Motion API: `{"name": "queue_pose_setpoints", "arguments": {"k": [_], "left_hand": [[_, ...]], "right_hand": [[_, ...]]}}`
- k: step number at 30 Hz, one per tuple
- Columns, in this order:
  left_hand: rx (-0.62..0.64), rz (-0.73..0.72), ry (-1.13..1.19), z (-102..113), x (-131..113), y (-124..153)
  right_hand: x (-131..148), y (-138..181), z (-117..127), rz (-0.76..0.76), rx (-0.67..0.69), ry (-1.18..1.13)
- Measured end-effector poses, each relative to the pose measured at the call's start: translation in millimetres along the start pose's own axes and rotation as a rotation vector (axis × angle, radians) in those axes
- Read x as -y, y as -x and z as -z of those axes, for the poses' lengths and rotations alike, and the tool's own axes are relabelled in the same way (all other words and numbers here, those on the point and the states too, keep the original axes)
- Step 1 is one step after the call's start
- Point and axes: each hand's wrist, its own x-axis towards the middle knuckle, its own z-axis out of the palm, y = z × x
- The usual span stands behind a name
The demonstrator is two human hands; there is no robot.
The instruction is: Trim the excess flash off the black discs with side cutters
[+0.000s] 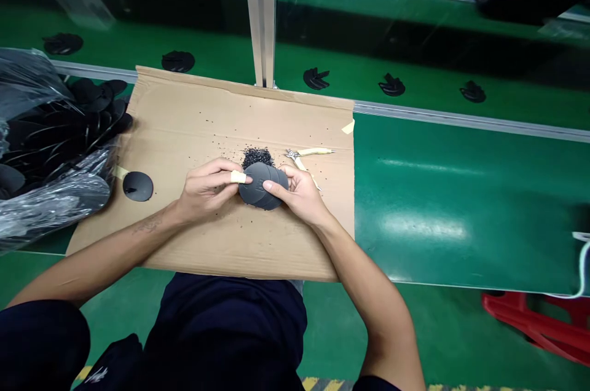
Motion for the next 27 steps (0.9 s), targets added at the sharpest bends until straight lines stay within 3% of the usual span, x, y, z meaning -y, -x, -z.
{"name": "queue_pose_setpoints", "arguments": {"k": [5,9,13,16,21,27], "left_hand": [[-0.018,0.298,0.212,-2.4,-1.2,1.6],[0.087,0.563,0.412,-7.4,-1.5,2.8],[0.17,0.66,0.4,-9.3,-3.1,4.1],[0.19,0.574,0.285,-6.9,-4.1,4.1],[0.208,0.233,-0.024,-0.6,-6.3,1.0],[0.096,0.007,-0.001,-0.7,-7.0,-1.0]], "right_hand": [[-1.4,1.2,-2.8,0.093,-0.054,0.085],[-2.2,2.1,-6.2,0.176,-0.025,0.155],[-4.5,3.9,-7.0,0.236,0.035,0.252],[-5.3,4.9,-4.6,0.332,0.036,0.43],[-2.4,5.7,1.0,0.52,0.073,0.697],[-7.3,6.9,0.1,0.742,0.024,0.742]]}}
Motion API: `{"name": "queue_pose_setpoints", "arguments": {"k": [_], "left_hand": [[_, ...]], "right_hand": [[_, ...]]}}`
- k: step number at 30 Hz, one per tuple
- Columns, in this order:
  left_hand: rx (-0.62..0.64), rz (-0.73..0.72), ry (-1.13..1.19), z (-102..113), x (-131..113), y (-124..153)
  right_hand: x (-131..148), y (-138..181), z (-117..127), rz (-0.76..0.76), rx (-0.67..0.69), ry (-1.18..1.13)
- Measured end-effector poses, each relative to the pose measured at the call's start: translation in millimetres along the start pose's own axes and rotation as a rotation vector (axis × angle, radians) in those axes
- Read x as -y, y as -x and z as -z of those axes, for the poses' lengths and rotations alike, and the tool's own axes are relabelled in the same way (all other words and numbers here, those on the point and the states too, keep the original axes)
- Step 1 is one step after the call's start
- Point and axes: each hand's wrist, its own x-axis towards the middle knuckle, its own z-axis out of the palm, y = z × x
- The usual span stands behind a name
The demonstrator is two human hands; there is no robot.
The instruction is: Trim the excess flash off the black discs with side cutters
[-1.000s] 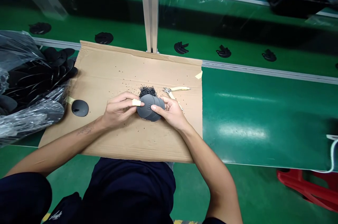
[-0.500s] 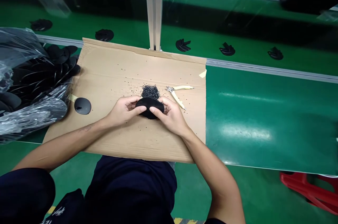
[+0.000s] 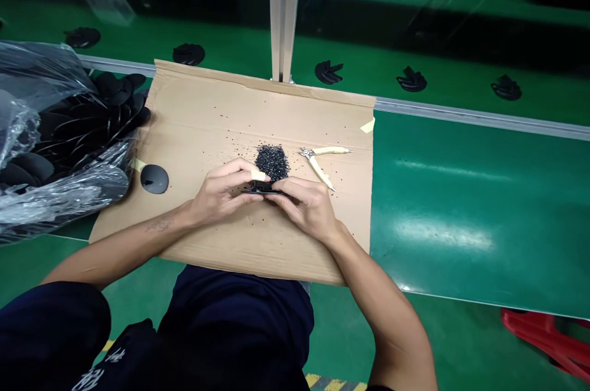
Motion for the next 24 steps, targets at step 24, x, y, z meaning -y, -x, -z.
{"name": "queue_pose_setpoints", "arguments": {"k": [24], "left_hand": [[-0.022,-0.122,-0.041,-2.8,-0.3,5.3]], "right_hand": [[-3.5,3.6,0.2,0.125,0.085,0.085]]}}
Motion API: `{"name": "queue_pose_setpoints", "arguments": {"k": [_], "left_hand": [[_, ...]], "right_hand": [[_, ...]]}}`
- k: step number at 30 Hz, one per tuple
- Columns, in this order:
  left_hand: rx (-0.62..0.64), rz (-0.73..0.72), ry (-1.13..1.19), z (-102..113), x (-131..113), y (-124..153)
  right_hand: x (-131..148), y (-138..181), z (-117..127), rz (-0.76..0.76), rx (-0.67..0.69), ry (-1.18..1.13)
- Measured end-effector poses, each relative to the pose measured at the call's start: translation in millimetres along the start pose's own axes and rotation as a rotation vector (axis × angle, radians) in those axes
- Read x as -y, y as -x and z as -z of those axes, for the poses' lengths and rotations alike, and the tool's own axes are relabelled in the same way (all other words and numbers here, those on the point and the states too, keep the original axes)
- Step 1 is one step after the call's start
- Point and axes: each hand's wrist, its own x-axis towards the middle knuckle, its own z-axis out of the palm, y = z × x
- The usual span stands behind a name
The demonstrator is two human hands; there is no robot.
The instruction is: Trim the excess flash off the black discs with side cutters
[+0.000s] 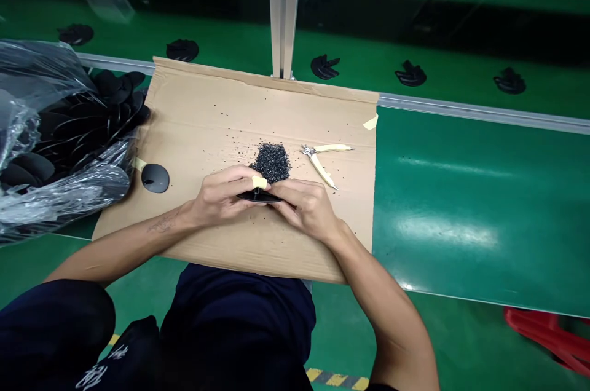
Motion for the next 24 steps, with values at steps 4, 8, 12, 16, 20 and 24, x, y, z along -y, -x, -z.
{"name": "queue_pose_setpoints", "arguments": {"k": [4,8,12,16,20,24], "left_hand": [[-0.026,-0.006,0.012,1.6,-2.0,1.5],[-0.013,-0.001,0.015,2.1,-2.0,0.0],[0.013,0.007,0.03,1.9,-2.3,-2.4],[-0.009,0.014,0.002,2.5,-6.1,-2.8],[-0.028,0.005,-0.027,3.1,-9.8,-1.0],[-0.051,0.021,-0.02,2.4,-10.2,0.2]], "right_hand": [[1.7,-1.4,0.6,0.031,0.013,-0.02],[2.4,-2.6,0.6,0.058,-0.004,-0.009],[2.0,-2.6,0.8,0.064,-0.007,0.016],[2.0,-2.8,1.7,0.061,0.001,0.006],[3.5,-3.9,2.5,0.067,0.003,-0.006],[4.6,-3.8,3.0,0.078,0.001,-0.045]]}}
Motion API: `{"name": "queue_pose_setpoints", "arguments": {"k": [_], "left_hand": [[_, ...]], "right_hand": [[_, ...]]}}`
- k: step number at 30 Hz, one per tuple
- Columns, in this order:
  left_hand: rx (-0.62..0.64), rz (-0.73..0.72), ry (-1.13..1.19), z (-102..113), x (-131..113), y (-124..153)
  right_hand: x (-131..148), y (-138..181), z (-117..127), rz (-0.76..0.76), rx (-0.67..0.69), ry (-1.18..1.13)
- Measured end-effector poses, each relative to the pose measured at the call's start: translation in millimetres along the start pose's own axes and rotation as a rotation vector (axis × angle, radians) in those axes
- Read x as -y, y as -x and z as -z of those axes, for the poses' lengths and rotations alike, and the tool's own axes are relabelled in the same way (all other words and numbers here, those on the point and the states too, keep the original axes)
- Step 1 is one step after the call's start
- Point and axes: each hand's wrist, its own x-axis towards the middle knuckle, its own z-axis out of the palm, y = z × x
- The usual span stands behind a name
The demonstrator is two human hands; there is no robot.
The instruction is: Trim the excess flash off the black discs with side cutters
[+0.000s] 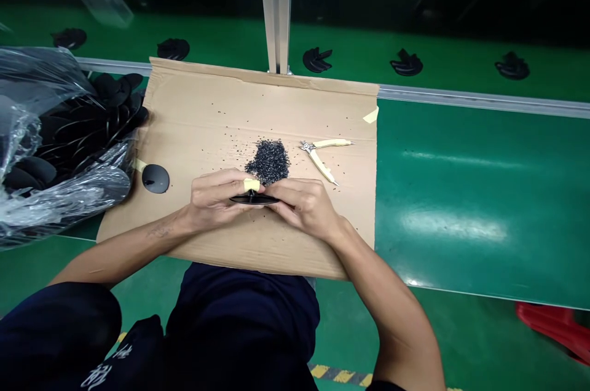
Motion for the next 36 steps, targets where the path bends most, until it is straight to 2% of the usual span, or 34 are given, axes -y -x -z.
{"name": "queue_pose_setpoints", "arguments": {"k": [7,15,17,20,22,24,31,36], "left_hand": [[0.035,-0.003,0.013,-1.0,1.2,-1.5],[0.053,0.02,0.046,2.2,-2.6,-4.8],[0.086,0.068,0.143,4.4,-2.3,-8.1],[0.15,0.256,0.358,8.7,-1.7,-12.0],[0.173,0.388,0.471,10.5,-0.5,-12.5],[0.184,0.459,0.543,10.6,1.1,-11.4],[0.166,0.574,0.624,7.7,0.8,-8.6],[0.292,0.594,0.646,10.7,0.1,-11.7]], "right_hand": [[-1.8,2.4,0.6,-0.04,0.018,0.054],[-2.4,2.1,0.0,-0.057,0.025,-0.038],[-2.8,1.8,0.5,-0.068,0.006,-0.087],[-2.5,-0.3,1.9,-0.105,-0.027,-0.189],[-1.3,-2.2,2.4,-0.143,-0.012,-0.24],[0.3,-4.0,2.1,-0.167,0.017,-0.279],[4.1,-7.1,3.5,-0.176,-0.053,-0.349],[2.8,-6.9,5.3,-0.16,-0.024,-0.354]]}}
